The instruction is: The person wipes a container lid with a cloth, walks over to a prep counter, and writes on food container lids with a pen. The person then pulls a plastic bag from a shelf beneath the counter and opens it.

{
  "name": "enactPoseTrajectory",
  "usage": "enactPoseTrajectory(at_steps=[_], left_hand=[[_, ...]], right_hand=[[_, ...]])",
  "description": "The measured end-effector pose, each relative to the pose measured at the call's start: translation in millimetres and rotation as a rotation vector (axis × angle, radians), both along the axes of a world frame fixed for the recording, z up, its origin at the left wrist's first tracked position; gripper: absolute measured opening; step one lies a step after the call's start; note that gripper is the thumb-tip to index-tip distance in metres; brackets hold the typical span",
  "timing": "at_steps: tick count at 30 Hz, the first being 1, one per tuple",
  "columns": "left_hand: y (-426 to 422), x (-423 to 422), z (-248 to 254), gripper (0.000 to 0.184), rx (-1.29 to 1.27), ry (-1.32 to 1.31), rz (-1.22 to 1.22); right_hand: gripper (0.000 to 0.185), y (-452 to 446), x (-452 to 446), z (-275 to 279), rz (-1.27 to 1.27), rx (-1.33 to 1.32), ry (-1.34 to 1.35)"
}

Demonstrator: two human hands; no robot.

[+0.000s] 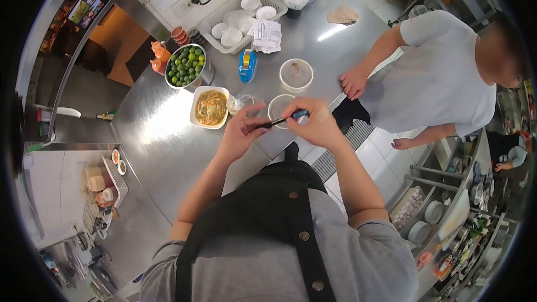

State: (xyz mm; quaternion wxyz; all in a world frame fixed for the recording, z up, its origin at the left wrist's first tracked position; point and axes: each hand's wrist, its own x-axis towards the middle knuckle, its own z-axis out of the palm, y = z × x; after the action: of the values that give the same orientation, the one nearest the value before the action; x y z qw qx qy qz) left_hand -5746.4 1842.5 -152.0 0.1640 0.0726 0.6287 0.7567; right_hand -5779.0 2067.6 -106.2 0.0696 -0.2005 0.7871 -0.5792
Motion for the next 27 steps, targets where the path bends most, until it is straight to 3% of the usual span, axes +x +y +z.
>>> enactPoseTrajectory(at_steps=[3,4,7,9,13,14,21,22,27], left_hand=[[1.8,3.3,-2.0,0.057,0.005,-0.024,-0.039],[8.4,6.5,-0.9,0.044,-0.016,0.074,0.037],[7.6,3.5,-2.6,0.024,0.017,0.006,0.171],[10.2,0.0,-13.4,0.032,0.019,-0.009,0.338],[8.8,-14.6,-10.1,0.047,-0.03,-0.056,0.62],[7.9,-16.9,-5.1,0.043,-0.014,-0.041,0.668],[10.4,-26.9,33.6,0.032,0.017,0.036,0.734],[12.3,-27.0,47.5,0.031,-0.096,0.101,0.744],[4.5,-34.2,65.5,0.037,0.002,0.199,0.691]], right_hand=[[0.009,-8.0,7.2,1.4,0.035,-0.044,-0.042],[0.01,-9.6,8.4,1.1,0.041,-0.055,-0.032],[0.009,-20.4,7.0,-12.4,0.047,-0.136,0.01],[0.008,-37.4,11.4,-12.2,0.014,-0.162,-0.064],[0.008,-65.2,12.6,-7.5,0.004,-0.084,0.1],[0.008,-70.0,10.8,-3.1,-0.002,-0.084,0.141],[0.007,-76.4,-9.3,25.8,0.06,-0.149,0.102],[0.007,-75.4,-12.8,29.2,0.078,-0.146,0.108],[0.007,-54.2,-79.4,88.0,0.383,-0.031,0.183]])
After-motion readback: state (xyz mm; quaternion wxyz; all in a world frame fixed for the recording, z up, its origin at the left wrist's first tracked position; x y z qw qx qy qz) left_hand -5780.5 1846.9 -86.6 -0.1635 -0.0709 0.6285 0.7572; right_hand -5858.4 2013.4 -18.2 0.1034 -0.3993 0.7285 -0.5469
